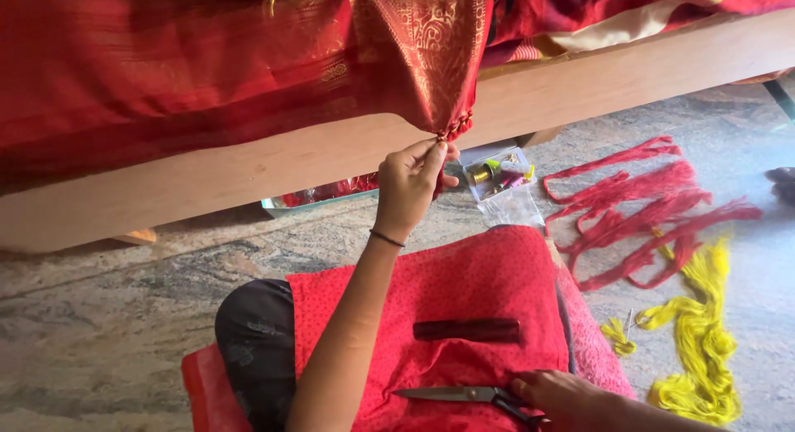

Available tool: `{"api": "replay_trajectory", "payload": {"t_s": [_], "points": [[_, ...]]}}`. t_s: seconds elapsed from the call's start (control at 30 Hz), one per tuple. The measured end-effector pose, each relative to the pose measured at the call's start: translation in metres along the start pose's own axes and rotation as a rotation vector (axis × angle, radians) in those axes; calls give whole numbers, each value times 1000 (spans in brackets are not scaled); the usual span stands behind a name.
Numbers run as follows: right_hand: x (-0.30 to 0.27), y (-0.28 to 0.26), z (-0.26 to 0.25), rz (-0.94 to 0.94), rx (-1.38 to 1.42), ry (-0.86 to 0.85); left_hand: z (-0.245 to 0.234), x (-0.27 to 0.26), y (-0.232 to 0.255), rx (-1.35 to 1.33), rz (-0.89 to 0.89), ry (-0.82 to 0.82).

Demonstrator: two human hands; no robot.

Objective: Tying and trimming decorative tassels on the edge of a red and gold sari.

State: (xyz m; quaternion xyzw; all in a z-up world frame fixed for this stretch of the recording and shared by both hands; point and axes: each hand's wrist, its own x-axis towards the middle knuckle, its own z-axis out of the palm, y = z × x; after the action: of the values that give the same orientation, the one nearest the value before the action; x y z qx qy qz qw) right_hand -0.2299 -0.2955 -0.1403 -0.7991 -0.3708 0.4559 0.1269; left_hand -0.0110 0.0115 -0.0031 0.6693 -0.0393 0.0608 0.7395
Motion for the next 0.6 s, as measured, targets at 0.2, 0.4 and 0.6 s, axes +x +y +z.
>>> {"api": "replay_trajectory", "payload": {"t_s": [0.2,0.4,0.6], "points": [[-3,1,3,29,-10,-13,-1,6,-1,8,-60,1],[1,-21,-19,124,56,60,-7,23,16,-215,-27,-58],[11,-8,-19,145,-24,26,-8,46,-17,-321,-34,-65]]}}
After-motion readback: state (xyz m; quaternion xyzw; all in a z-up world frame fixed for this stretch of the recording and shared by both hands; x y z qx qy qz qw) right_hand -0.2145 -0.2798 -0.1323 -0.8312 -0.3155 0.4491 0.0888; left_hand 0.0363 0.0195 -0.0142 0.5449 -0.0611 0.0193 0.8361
